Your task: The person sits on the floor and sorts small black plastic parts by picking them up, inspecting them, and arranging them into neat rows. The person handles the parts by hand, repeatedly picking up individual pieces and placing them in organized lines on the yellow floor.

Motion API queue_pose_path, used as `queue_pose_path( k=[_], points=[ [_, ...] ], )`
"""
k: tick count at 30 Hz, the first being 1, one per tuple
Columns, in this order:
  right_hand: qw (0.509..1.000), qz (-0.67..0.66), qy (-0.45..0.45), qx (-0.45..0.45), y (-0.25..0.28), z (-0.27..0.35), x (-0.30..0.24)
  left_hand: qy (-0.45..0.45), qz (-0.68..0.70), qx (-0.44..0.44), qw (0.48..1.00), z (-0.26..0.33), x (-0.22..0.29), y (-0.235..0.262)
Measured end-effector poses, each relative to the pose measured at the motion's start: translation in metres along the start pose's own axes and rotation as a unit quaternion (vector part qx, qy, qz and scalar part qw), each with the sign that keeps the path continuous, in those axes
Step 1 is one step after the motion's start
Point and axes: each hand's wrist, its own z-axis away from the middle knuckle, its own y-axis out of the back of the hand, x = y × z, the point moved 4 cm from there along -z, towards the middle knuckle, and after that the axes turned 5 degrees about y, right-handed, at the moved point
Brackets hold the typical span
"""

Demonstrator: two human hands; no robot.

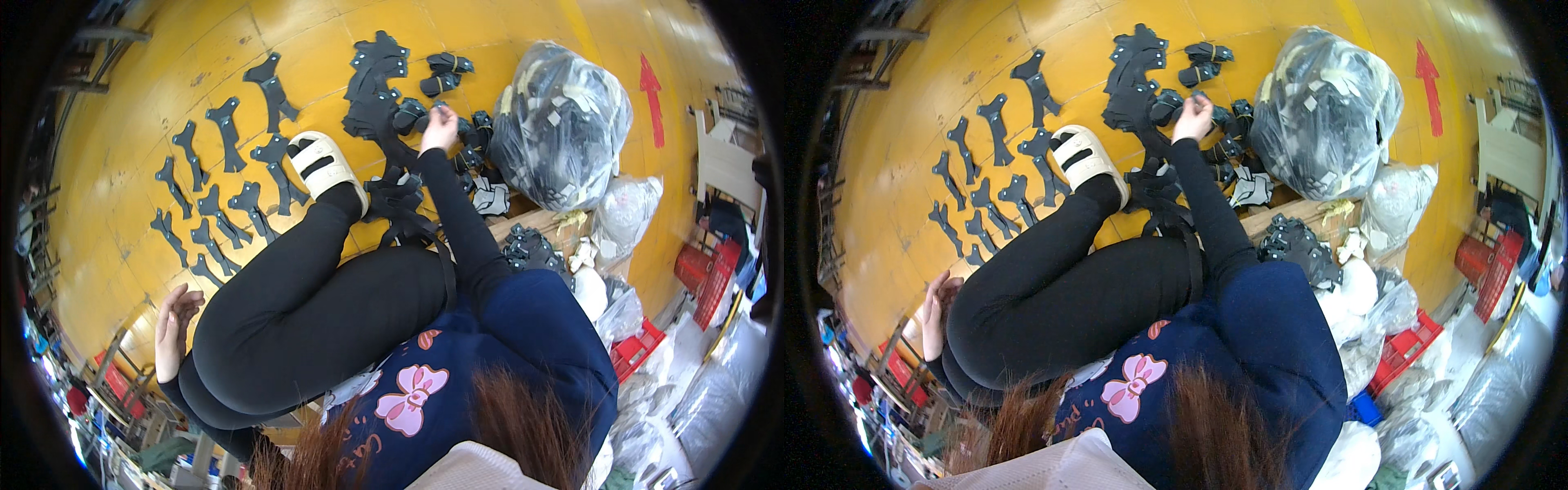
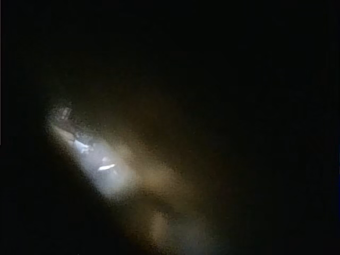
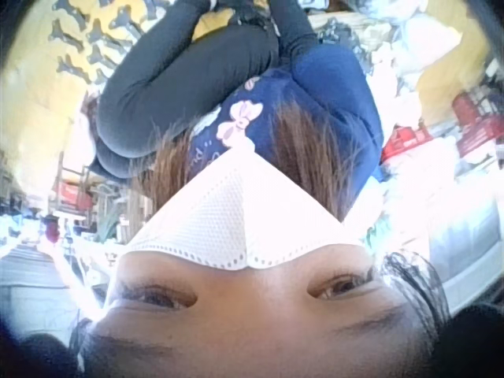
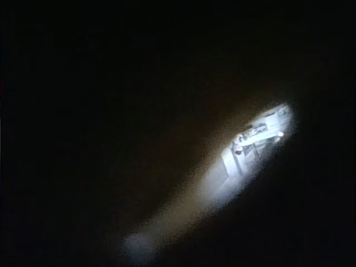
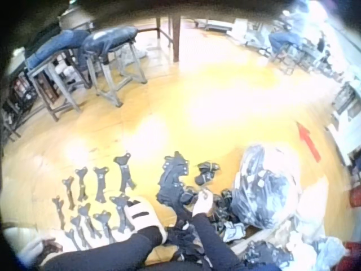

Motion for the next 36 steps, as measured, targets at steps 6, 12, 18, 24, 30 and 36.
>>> queue_pose_path(
  k=[6, 12, 18, 24, 30, 36],
  points=[
    [0.948, 0.294, -0.113, -0.052, -0.031, -0.068, -0.020, 0.009, 0.002, 0.006, 1.000, 0.006, 0.005, 0.002],
    [0.966, 0.223, -0.125, -0.042, -0.033, -0.078, -0.010, 0.004, 0.008, 0.006, 1.000, 0.003, 0.006, -0.003],
    [0.998, 0.034, -0.023, -0.048, -0.010, -0.055, -0.014, 0.020, 0.016, -0.012, 1.000, -0.005, -0.009, -0.004],
    [0.994, 0.016, -0.103, -0.014, 0.022, -0.071, 0.021, 0.036, 0.016, -0.024, 0.999, -0.020, -0.027, -0.003],
    [0.973, -0.056, -0.223, -0.022, 0.013, -0.077, 0.010, 0.056, 0.060, -0.017, 0.996, -0.021, -0.040, -0.007],
    [0.962, -0.055, -0.268, -0.021, 0.019, -0.083, 0.020, 0.062, 0.071, -0.002, 0.996, -0.019, -0.041, -0.009]
  ],
)
